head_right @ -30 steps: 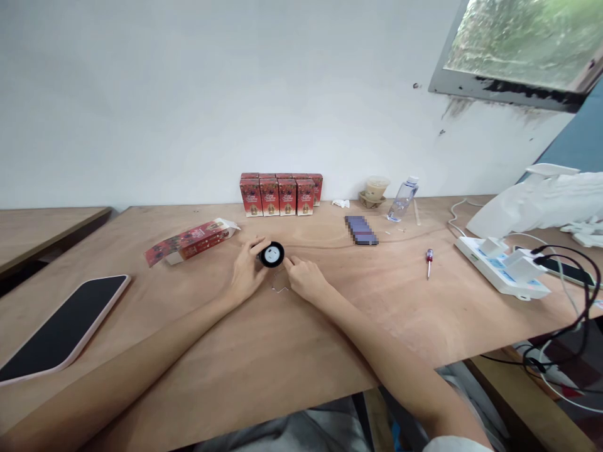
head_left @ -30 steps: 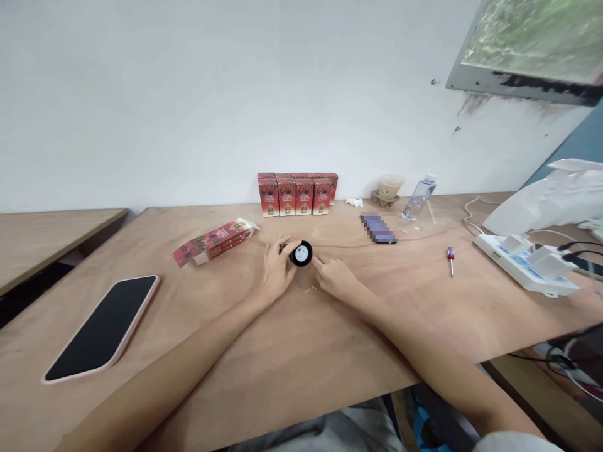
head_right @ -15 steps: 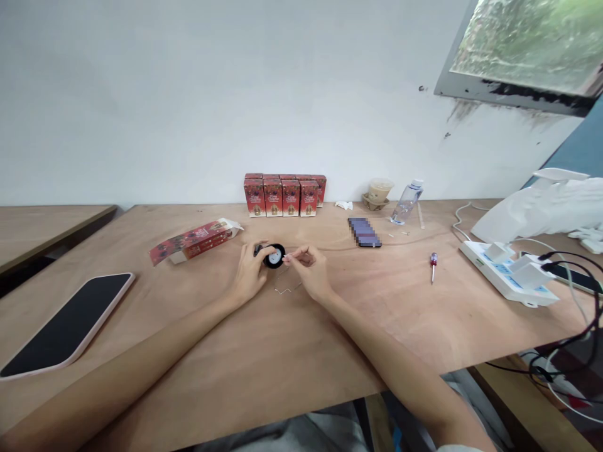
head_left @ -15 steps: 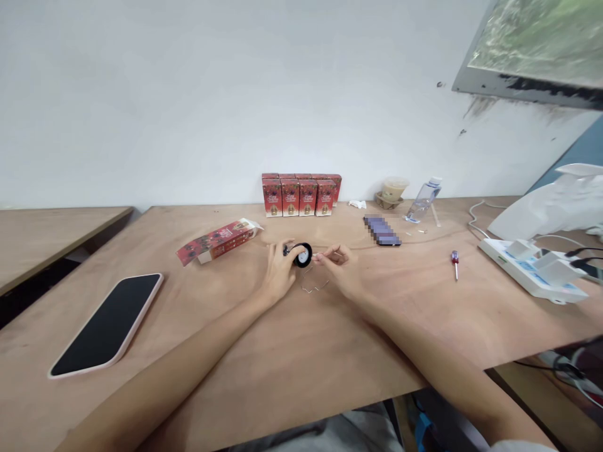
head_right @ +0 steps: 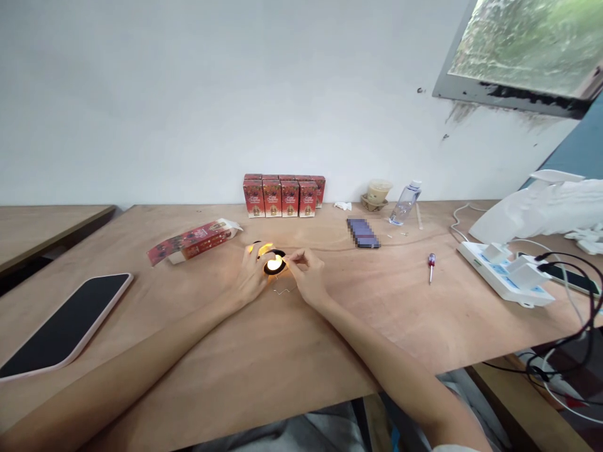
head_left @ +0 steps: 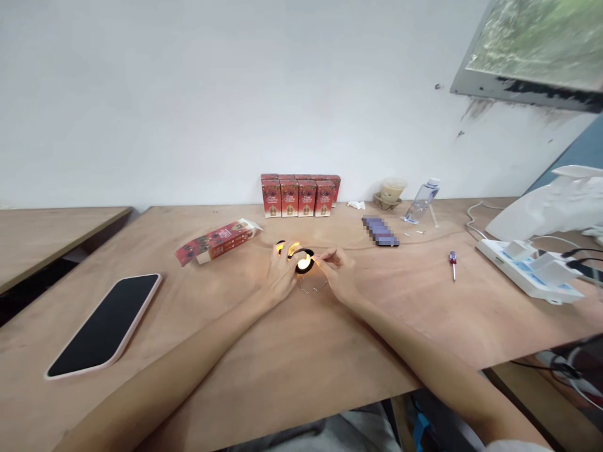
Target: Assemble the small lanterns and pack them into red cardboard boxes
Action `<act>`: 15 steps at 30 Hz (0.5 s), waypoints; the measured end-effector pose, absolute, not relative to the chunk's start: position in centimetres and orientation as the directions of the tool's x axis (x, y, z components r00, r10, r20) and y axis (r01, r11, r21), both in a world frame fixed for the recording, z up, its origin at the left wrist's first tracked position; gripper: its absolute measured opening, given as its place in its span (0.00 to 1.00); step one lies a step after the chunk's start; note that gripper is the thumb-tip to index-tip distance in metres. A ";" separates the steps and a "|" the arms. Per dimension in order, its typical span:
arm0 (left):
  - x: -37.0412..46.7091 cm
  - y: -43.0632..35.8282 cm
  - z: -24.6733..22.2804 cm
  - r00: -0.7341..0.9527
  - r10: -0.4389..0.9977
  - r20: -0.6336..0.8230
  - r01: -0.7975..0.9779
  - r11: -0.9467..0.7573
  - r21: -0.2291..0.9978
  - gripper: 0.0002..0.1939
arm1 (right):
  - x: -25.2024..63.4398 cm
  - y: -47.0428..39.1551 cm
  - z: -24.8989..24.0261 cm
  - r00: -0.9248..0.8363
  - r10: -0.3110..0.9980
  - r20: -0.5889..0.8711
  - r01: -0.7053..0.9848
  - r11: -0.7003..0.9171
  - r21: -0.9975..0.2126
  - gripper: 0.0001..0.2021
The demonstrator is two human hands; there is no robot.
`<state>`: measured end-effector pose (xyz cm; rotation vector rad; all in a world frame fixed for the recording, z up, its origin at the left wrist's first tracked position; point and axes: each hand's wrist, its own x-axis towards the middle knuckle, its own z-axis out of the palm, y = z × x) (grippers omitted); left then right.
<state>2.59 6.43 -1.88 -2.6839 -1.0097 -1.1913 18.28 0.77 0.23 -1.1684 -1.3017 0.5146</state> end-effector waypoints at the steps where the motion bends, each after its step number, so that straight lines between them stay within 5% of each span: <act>1: 2.6 6.5 -1.9 0.495 0.546 0.676 0.576 -0.788 0.215 0.26 | 18.3 0.6 0.4 0.250 0.840 0.482 0.347 0.387 -0.854 0.10; 6: 2.5 6.4 -1.7 0.484 0.519 0.705 0.553 -0.806 0.214 0.30 | 18.7 0.3 0.5 0.118 0.764 0.634 0.599 0.454 -0.659 0.10; 15: 2.7 6.1 -1.6 0.453 0.513 0.729 0.556 -0.802 0.219 0.30 | 18.9 0.7 -0.1 0.018 0.712 0.702 0.744 0.460 -0.486 0.11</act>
